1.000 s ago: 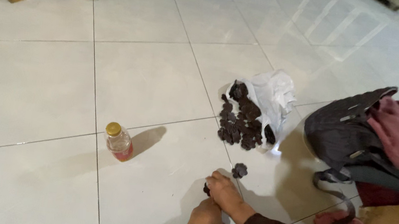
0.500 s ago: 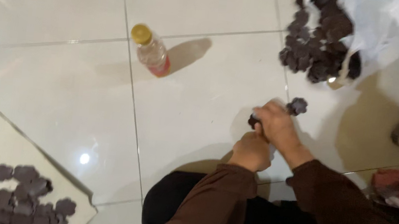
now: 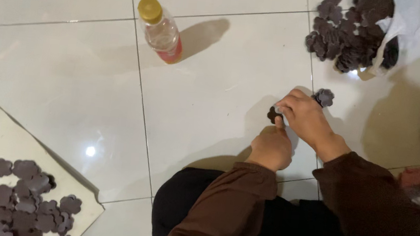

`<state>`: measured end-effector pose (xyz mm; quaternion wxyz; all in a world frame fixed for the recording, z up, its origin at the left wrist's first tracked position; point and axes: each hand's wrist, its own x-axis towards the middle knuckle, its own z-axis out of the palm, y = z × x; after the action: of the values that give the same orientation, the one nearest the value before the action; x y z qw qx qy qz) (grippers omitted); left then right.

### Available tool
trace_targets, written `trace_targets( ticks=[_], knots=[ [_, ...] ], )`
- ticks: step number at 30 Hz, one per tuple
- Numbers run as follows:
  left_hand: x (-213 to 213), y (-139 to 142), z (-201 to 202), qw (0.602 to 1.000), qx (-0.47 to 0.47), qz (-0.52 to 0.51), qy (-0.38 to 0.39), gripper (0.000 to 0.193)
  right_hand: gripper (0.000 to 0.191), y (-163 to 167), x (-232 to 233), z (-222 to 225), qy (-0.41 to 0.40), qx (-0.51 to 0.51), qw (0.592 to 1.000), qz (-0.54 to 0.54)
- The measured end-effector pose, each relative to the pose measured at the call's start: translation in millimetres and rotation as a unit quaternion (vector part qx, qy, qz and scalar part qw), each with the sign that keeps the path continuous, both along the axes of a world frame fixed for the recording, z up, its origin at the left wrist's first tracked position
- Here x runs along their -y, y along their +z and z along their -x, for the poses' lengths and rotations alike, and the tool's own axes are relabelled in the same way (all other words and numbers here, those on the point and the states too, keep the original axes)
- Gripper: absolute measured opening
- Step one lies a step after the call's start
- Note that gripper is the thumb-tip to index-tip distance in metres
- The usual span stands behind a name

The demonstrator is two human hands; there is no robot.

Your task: The person sits on the floor and wipes small dark flower-shaped objects with a white cloth. They handle the items one by one, rubbing them against the cloth to remove residue, and place the cleaned pieces onto a nearby board.

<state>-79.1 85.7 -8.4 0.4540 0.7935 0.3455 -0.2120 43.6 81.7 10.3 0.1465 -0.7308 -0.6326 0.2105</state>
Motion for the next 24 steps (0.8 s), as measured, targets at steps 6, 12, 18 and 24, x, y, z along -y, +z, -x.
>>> trace_targets(
  ticks=[6,12,18,24],
  knots=[
    [-0.7,-0.3,0.9,0.995,0.048,0.006,0.083,0.082,0.011,1.3,-3.6,1.0,0.051,0.049,0.996,-0.063],
    [-1.8,1.0,0.3,0.999,0.037,-0.001,0.037,0.1,0.007,-0.1,-0.1,3.8,0.002,-0.003,1.0,-0.03],
    [-12.6,9.7,3.9,0.998,0.051,-0.021,0.002,0.089,0.006,5.0,-9.2,0.5,-0.021,0.004,0.998,-0.057],
    [-14.4,15.3,9.6,0.995,0.074,-0.025,0.059,0.074,0.006,14.5,-5.8,-0.2,-0.004,-0.036,0.999,0.008]
  ],
)
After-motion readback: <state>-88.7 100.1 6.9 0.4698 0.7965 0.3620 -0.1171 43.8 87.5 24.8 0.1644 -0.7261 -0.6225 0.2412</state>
